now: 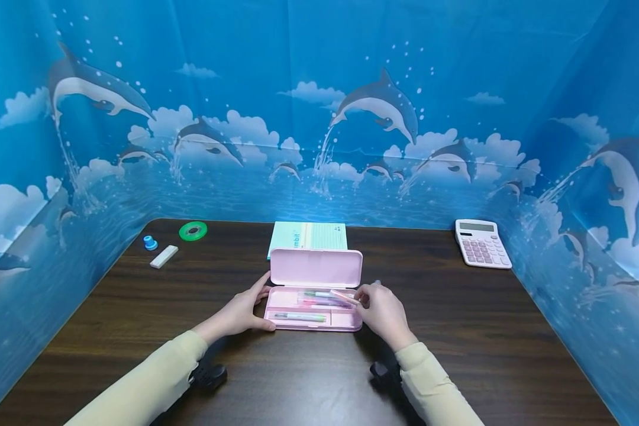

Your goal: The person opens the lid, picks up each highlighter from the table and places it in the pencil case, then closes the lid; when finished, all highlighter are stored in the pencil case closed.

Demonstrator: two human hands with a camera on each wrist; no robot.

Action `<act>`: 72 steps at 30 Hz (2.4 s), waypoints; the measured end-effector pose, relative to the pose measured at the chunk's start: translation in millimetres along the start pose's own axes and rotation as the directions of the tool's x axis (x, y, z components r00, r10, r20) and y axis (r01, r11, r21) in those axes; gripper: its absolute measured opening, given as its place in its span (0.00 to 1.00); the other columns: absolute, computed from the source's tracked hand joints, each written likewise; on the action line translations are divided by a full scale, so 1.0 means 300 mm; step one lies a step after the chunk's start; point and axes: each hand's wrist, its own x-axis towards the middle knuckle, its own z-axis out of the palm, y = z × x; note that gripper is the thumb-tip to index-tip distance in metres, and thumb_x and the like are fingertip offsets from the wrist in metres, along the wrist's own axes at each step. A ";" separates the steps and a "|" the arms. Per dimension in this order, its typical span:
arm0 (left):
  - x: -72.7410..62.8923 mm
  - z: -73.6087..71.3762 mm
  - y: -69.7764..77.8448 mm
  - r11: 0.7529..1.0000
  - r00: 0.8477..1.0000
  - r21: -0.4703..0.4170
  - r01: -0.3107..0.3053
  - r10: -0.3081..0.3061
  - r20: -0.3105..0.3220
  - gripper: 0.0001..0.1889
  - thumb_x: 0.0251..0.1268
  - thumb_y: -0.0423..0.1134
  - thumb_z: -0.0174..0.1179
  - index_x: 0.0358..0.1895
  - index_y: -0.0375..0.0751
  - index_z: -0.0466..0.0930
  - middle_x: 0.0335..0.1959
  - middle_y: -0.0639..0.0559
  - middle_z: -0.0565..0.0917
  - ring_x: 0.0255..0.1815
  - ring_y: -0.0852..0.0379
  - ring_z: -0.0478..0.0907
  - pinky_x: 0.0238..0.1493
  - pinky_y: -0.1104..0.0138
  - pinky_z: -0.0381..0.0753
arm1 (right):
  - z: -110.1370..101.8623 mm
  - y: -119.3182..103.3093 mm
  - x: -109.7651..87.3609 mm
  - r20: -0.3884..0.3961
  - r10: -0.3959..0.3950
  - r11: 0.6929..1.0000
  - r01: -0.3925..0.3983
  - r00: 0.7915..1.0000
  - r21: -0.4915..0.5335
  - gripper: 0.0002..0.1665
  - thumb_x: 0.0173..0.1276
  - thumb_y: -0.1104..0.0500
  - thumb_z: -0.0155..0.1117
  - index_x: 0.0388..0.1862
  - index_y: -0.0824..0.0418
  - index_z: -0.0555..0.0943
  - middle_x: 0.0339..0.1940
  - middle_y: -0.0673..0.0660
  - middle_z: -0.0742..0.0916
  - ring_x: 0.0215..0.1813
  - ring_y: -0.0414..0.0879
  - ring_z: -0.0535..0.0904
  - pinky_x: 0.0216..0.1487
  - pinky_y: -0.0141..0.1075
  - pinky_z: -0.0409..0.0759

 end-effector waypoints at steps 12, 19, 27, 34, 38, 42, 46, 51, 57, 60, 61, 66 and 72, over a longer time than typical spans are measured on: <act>0.007 -0.004 0.008 1.000 1.000 0.018 0.005 -0.005 0.008 0.60 0.43 0.46 0.76 0.76 0.43 0.41 0.66 0.42 0.71 0.68 0.47 0.65 0.69 0.49 0.59 | 0.062 -0.121 0.032 0.026 -0.134 0.991 0.133 0.991 0.031 0.08 0.51 0.63 0.74 0.25 0.55 0.82 0.23 0.46 0.79 0.25 0.37 0.70 0.28 0.31 0.72; 0.004 -0.008 0.013 1.000 1.000 0.011 0.011 -0.011 0.018 0.60 0.43 0.46 0.76 0.76 0.43 0.42 0.65 0.42 0.71 0.68 0.46 0.65 0.69 0.48 0.58 | 0.102 -0.180 0.041 0.065 -0.170 0.985 0.169 0.983 0.015 0.07 0.53 0.61 0.74 0.25 0.53 0.82 0.22 0.45 0.78 0.25 0.37 0.70 0.27 0.30 0.70; -0.002 -0.016 0.012 1.000 1.000 0.006 0.019 -0.019 0.019 0.60 0.43 0.46 0.76 0.76 0.43 0.42 0.65 0.42 0.71 0.68 0.45 0.65 0.69 0.47 0.59 | 0.142 -0.222 0.055 0.107 -0.250 0.968 0.246 0.962 0.047 0.07 0.54 0.64 0.73 0.27 0.55 0.82 0.23 0.46 0.79 0.27 0.38 0.71 0.30 0.31 0.71; 0.011 -0.006 0.006 0.999 1.000 0.022 0.025 -0.025 0.017 0.60 0.42 0.47 0.76 0.76 0.43 0.42 0.65 0.41 0.71 0.68 0.45 0.66 0.68 0.46 0.60 | 0.140 -0.225 0.070 0.111 -0.247 0.969 0.243 0.963 0.049 0.05 0.55 0.61 0.73 0.29 0.55 0.83 0.24 0.47 0.80 0.28 0.39 0.72 0.31 0.32 0.73; 0.006 -0.002 0.003 0.999 0.999 0.023 0.032 -0.032 0.010 0.60 0.42 0.47 0.77 0.76 0.43 0.42 0.65 0.42 0.72 0.67 0.45 0.66 0.68 0.45 0.60 | 0.127 -0.214 0.071 0.100 -0.218 0.976 0.217 0.971 0.020 0.05 0.55 0.58 0.73 0.29 0.53 0.83 0.24 0.45 0.80 0.28 0.38 0.73 0.30 0.31 0.72; -0.001 -0.001 0.001 1.000 1.000 0.010 0.028 -0.028 0.006 0.60 0.42 0.47 0.77 0.76 0.43 0.42 0.65 0.42 0.71 0.67 0.45 0.66 0.68 0.45 0.60 | 0.112 -0.197 0.069 0.090 -0.176 0.984 0.173 0.980 0.039 0.05 0.56 0.58 0.72 0.29 0.52 0.83 0.24 0.45 0.80 0.27 0.38 0.73 0.29 0.31 0.72; -0.005 0.002 0.001 1.000 1.000 0.006 0.025 -0.025 0.009 0.60 0.42 0.47 0.77 0.76 0.42 0.43 0.65 0.42 0.71 0.67 0.45 0.66 0.67 0.46 0.60 | 0.102 -0.167 0.061 0.071 -0.159 0.985 0.153 0.985 0.083 0.05 0.56 0.60 0.72 0.28 0.54 0.83 0.24 0.45 0.81 0.27 0.39 0.74 0.29 0.30 0.73; 0.002 -0.001 0.004 1.000 1.000 0.018 0.017 -0.017 0.003 0.60 0.41 0.47 0.77 0.76 0.41 0.43 0.65 0.42 0.71 0.67 0.46 0.67 0.68 0.47 0.61 | 0.072 -0.110 0.059 0.027 -0.134 0.988 0.131 0.991 0.083 0.06 0.54 0.62 0.73 0.28 0.56 0.83 0.25 0.47 0.82 0.27 0.40 0.75 0.31 0.31 0.74; 0.002 -0.001 0.009 0.999 1.000 0.022 0.030 -0.030 -0.005 0.61 0.40 0.47 0.78 0.76 0.41 0.44 0.64 0.42 0.72 0.66 0.46 0.67 0.67 0.47 0.62 | 0.011 -0.016 0.047 0.055 -0.013 0.998 0.010 0.998 0.060 0.06 0.54 0.63 0.73 0.30 0.57 0.84 0.24 0.48 0.80 0.26 0.41 0.71 0.29 0.33 0.72; -0.003 0.002 0.005 0.999 0.999 0.028 0.039 -0.039 -0.012 0.61 0.39 0.47 0.78 0.76 0.41 0.44 0.64 0.42 0.72 0.66 0.45 0.68 0.67 0.46 0.62 | -0.012 0.029 0.041 0.087 0.049 0.997 -0.054 0.995 0.052 0.06 0.56 0.62 0.72 0.33 0.57 0.84 0.25 0.49 0.80 0.27 0.41 0.71 0.28 0.33 0.74; -0.004 0.003 0.004 0.999 0.999 0.028 0.042 -0.042 -0.014 0.61 0.39 0.46 0.78 0.76 0.42 0.44 0.64 0.42 0.72 0.66 0.45 0.68 0.67 0.46 0.61 | -0.017 0.044 0.039 0.092 0.067 0.996 -0.072 0.993 0.045 0.06 0.56 0.61 0.72 0.34 0.57 0.84 0.25 0.50 0.81 0.28 0.41 0.72 0.28 0.33 0.75; -0.003 0.007 0.002 0.999 0.999 0.018 0.048 -0.048 -0.013 0.61 0.39 0.47 0.78 0.76 0.44 0.45 0.65 0.42 0.71 0.66 0.45 0.67 0.67 0.44 0.61 | -0.039 0.104 0.029 0.105 0.132 0.990 -0.136 0.986 0.028 0.08 0.57 0.61 0.71 0.36 0.59 0.84 0.27 0.51 0.83 0.29 0.43 0.75 0.30 0.35 0.77; 0.009 0.006 0.008 0.999 0.999 0.019 0.046 -0.045 -0.006 0.61 0.40 0.47 0.78 0.76 0.43 0.44 0.65 0.42 0.71 0.66 0.45 0.67 0.67 0.44 0.61 | -0.052 0.152 0.014 0.139 0.151 0.987 -0.157 0.979 0.034 0.11 0.56 0.61 0.71 0.38 0.62 0.83 0.27 0.52 0.83 0.28 0.43 0.74 0.29 0.35 0.76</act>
